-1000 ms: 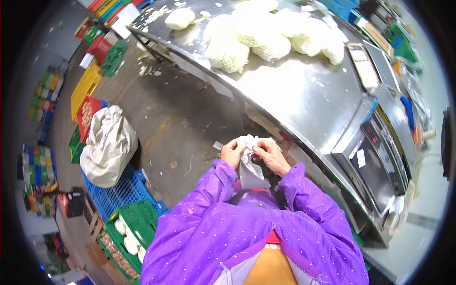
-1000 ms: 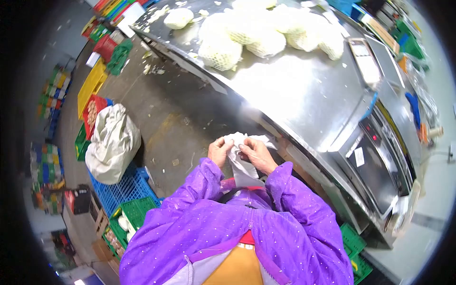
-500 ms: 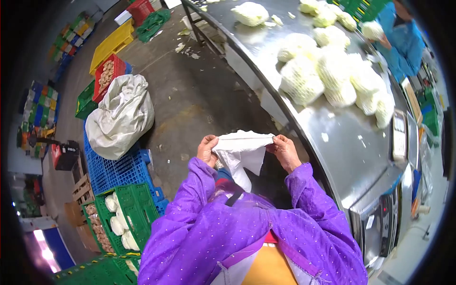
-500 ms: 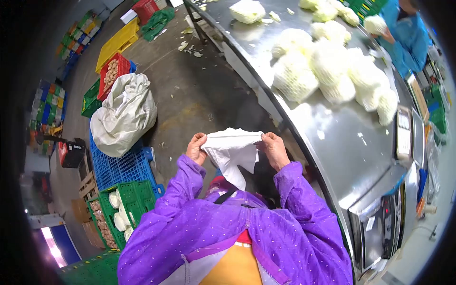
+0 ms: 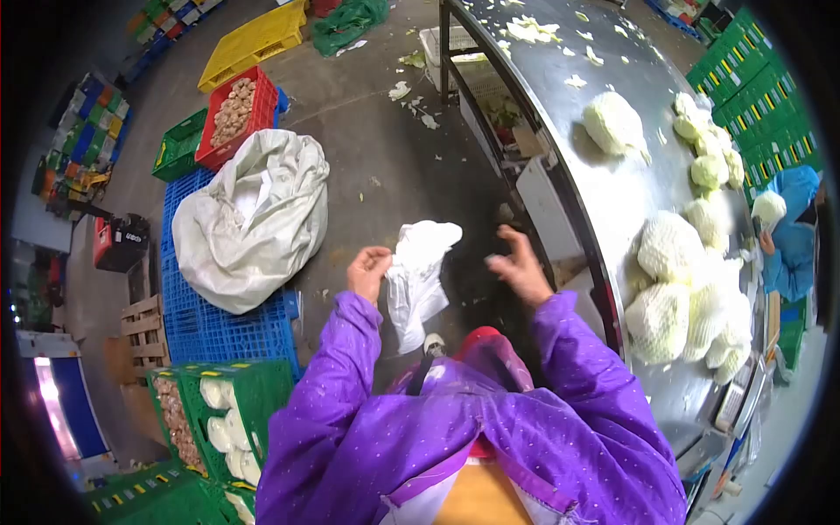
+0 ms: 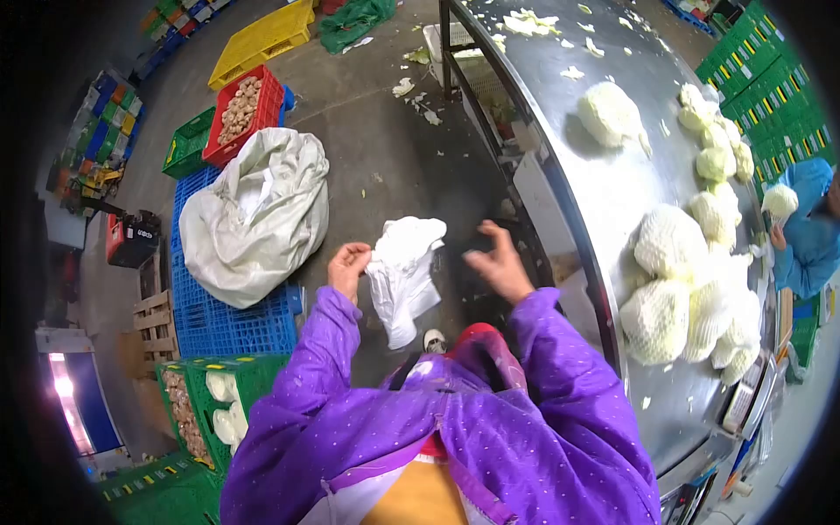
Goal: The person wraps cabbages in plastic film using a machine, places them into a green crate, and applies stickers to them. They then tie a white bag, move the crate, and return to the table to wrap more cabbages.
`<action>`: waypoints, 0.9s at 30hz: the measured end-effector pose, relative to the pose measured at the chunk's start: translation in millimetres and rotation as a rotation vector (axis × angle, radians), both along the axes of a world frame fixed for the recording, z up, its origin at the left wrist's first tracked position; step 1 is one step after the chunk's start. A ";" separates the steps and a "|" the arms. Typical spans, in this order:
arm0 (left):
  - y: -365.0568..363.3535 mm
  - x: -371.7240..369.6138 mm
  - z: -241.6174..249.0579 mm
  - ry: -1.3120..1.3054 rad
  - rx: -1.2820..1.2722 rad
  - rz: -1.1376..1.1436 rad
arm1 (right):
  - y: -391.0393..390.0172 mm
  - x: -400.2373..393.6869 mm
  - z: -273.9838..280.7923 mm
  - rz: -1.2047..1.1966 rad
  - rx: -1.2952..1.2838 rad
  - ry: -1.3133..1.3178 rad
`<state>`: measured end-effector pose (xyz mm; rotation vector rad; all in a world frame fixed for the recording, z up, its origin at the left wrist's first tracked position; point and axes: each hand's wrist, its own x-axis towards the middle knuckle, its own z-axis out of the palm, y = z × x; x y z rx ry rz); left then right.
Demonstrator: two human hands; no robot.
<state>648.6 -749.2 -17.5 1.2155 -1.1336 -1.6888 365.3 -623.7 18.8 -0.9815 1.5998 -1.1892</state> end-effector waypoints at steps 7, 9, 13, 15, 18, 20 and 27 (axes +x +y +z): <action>-68.1 -57.6 2.1 -0.149 -0.051 -0.231 | -157.9 45.3 -112.6 0.638 0.206 -0.249; -98.0 -68.4 9.9 -0.299 -0.181 -0.202 | -197.1 30.3 -113.4 0.490 0.311 -0.385; -161.3 -61.8 -26.2 -0.233 -0.034 0.093 | -299.1 -58.8 -170.0 -0.125 0.452 -0.545; -186.2 -59.0 -37.4 -0.228 0.068 0.113 | -338.9 -119.5 -203.2 -0.400 0.364 -0.687; -211.0 -84.8 -24.2 -0.235 0.130 0.134 | -391.4 -188.5 -206.9 -0.735 0.279 -0.816; -218.5 -94.4 -28.5 -0.198 0.156 0.154 | -406.3 -229.4 -249.8 -0.809 0.182 -0.903; -210.2 -101.5 -61.9 -0.184 0.315 0.124 | -468.4 -275.8 -233.2 -1.037 0.168 -0.132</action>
